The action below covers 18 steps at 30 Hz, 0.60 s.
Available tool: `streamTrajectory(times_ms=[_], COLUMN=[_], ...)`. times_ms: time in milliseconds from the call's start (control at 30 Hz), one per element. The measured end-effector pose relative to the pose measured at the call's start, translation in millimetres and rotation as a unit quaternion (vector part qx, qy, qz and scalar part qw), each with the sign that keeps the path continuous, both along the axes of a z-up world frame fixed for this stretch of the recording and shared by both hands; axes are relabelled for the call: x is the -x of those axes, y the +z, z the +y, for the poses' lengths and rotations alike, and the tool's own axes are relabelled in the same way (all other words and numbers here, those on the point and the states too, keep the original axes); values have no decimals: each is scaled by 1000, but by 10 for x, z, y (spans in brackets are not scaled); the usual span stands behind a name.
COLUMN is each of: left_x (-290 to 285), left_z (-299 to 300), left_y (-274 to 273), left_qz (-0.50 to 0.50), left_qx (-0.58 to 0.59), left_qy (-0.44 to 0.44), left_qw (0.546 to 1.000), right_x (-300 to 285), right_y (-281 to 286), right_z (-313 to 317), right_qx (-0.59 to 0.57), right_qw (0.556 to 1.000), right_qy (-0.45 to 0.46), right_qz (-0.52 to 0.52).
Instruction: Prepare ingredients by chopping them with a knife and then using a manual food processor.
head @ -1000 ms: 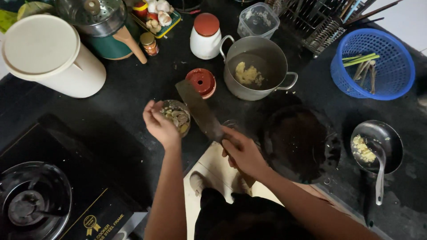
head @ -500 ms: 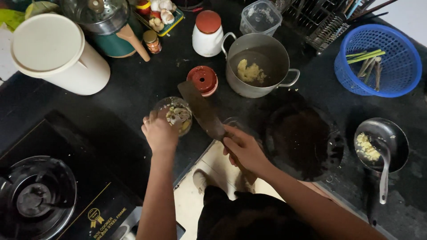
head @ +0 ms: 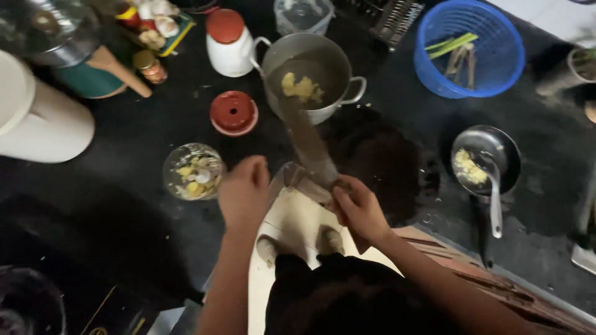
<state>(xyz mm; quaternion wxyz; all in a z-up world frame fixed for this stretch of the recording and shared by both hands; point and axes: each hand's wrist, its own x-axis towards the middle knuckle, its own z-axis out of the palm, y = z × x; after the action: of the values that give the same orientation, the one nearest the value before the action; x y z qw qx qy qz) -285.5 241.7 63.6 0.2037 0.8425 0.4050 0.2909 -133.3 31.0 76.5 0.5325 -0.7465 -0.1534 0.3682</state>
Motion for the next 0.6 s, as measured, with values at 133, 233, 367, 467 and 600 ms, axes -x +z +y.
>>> streamTrajectory(times_ms=[133,233,367,467,600], left_x=[-341,-448,-432,-287,60], left_z=[-375,-441,-348,-182,24], left_y=[-29,113,215,119,97], left_qz=[0,16,-20,-71,-72], left_qx=[45,131,60,55,52], left_qy=[-63,-111,-65,21,142], left_qw=[997,985,996,996,986], right_x=[-307,-501,-892,-1066,-1311], right_y=[-89,-47,-412,-625,-1058], right_z=[-498,-763,-1152,-1231,-1282], right_qx=[57,104,218,245,208], right_qw=[993,974,930,900,821], right_qy=[-61,-126,-93,-60,-39], right_qz=[-80,-156,-281,-355,-531])
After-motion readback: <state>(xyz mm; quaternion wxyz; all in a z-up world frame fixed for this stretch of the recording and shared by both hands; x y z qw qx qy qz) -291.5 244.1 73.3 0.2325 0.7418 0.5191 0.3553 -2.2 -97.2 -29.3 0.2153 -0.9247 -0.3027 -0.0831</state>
